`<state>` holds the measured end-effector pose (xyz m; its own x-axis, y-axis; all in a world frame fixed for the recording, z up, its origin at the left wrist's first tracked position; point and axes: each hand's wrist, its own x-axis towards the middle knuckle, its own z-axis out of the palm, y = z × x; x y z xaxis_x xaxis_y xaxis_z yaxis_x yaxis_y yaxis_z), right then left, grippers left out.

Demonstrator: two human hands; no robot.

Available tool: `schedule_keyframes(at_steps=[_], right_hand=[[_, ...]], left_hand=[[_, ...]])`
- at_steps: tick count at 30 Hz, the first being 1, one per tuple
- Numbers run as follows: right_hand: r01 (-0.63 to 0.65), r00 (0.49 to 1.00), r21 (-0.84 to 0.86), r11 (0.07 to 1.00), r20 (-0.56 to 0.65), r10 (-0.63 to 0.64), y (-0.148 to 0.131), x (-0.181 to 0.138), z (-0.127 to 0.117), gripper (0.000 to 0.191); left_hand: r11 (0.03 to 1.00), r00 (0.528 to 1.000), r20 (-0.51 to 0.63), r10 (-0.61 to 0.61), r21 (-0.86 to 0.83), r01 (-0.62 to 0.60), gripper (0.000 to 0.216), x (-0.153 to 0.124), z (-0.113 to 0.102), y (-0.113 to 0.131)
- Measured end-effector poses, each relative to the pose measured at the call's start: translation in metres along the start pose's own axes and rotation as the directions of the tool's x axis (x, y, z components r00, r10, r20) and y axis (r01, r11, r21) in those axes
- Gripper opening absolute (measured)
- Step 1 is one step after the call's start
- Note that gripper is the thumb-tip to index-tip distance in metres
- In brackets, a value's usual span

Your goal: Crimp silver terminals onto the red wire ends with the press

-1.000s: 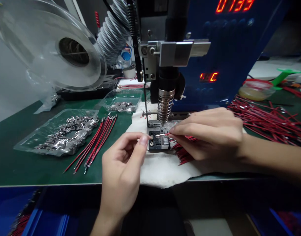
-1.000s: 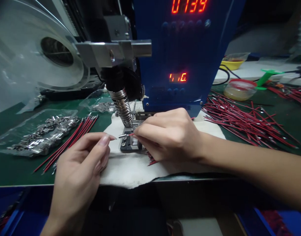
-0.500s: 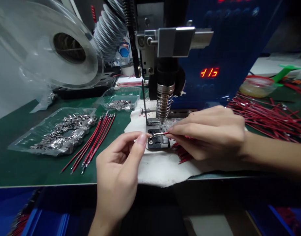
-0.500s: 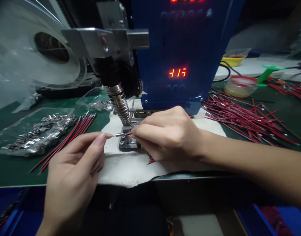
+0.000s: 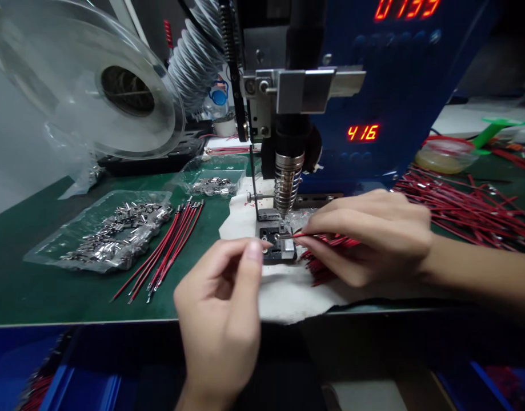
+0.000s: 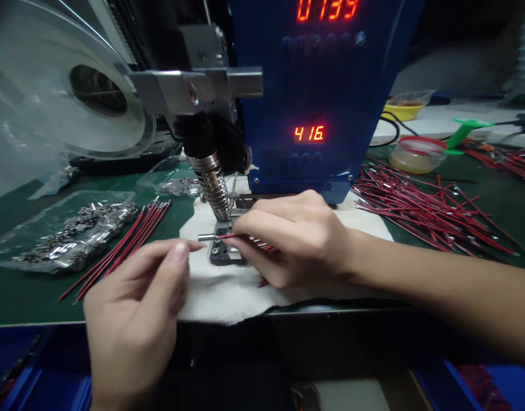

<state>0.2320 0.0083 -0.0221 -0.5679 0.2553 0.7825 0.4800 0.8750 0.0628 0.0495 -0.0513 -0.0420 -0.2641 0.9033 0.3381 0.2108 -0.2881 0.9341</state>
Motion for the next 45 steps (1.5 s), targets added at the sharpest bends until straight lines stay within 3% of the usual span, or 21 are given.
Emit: schedule_keyframes(at_steps=[5,8,13,15,20,23,26,28,31,33,39,42,45], right_hand=[[0.055,0.996,0.117,0.992,-0.078,-0.046,-0.003,0.001,-0.004,0.006],[0.123,0.986,0.176,0.977,-0.132,-0.1,-0.004,0.001,-0.004,0.007],[0.149,0.989,0.264,0.953,-0.056,-0.139,-0.005,-0.001,-0.002,0.006],[0.162,0.986,0.306,0.938,-0.076,-0.146,-0.001,-0.001,-0.002,0.016],[0.231,0.972,0.147,0.962,0.006,-0.234,0.024,0.003,-0.006,0.004],[0.245,0.923,0.12,0.962,0.275,-0.27,0.038,0.007,-0.011,0.021],[0.113,0.863,0.2,0.973,0.465,-0.196,0.044,0.013,-0.018,0.021],[-0.064,0.774,0.241,0.968,0.625,-0.104,0.046,0.017,-0.024,0.017],[-0.33,0.579,0.281,0.901,0.814,-0.042,0.047,0.024,-0.031,0.013],[-0.41,0.522,0.28,0.868,0.853,-0.029,0.049,0.026,-0.033,0.013],[-0.41,0.498,0.256,0.876,0.867,-0.02,0.053,0.024,-0.027,0.016],[-0.425,0.491,0.258,0.868,0.871,-0.019,0.053,0.024,-0.025,0.021],[-0.436,0.482,0.266,0.86,0.876,-0.027,0.052,0.024,-0.025,0.024]], left_hand=[[0.996,0.961,0.265,0.079,-0.052,-0.067,0.013,-0.016,0.022,0.013],[0.997,0.949,0.308,0.072,-0.041,-0.062,0.018,-0.017,0.029,0.009],[0.987,0.94,0.301,0.162,-0.063,-0.15,0.014,-0.018,0.028,0.001],[0.988,0.949,0.275,0.155,-0.03,-0.153,0.016,-0.019,0.023,0.005],[0.966,0.996,-0.023,0.083,0.246,-0.075,0.027,-0.006,-0.011,0.021],[0.857,0.993,-0.024,0.115,0.508,-0.087,0.036,0.023,-0.038,0.022],[0.672,0.987,0.095,0.133,0.723,-0.16,0.037,0.058,-0.061,0.018],[0.538,0.985,0.146,0.095,0.825,-0.174,0.037,0.077,-0.071,0.016],[0.33,0.978,0.211,-0.011,0.923,-0.195,0.039,0.095,-0.082,0.016],[0.248,0.966,0.254,-0.052,0.94,-0.234,0.037,0.101,-0.087,0.015],[0.066,0.904,0.418,-0.091,0.908,-0.414,0.033,0.107,-0.091,0.01],[0.004,0.907,0.404,-0.122,0.914,-0.407,0.034,0.109,-0.09,0.009],[0.014,0.909,0.407,-0.088,0.913,-0.407,0.036,0.109,-0.089,0.006]])
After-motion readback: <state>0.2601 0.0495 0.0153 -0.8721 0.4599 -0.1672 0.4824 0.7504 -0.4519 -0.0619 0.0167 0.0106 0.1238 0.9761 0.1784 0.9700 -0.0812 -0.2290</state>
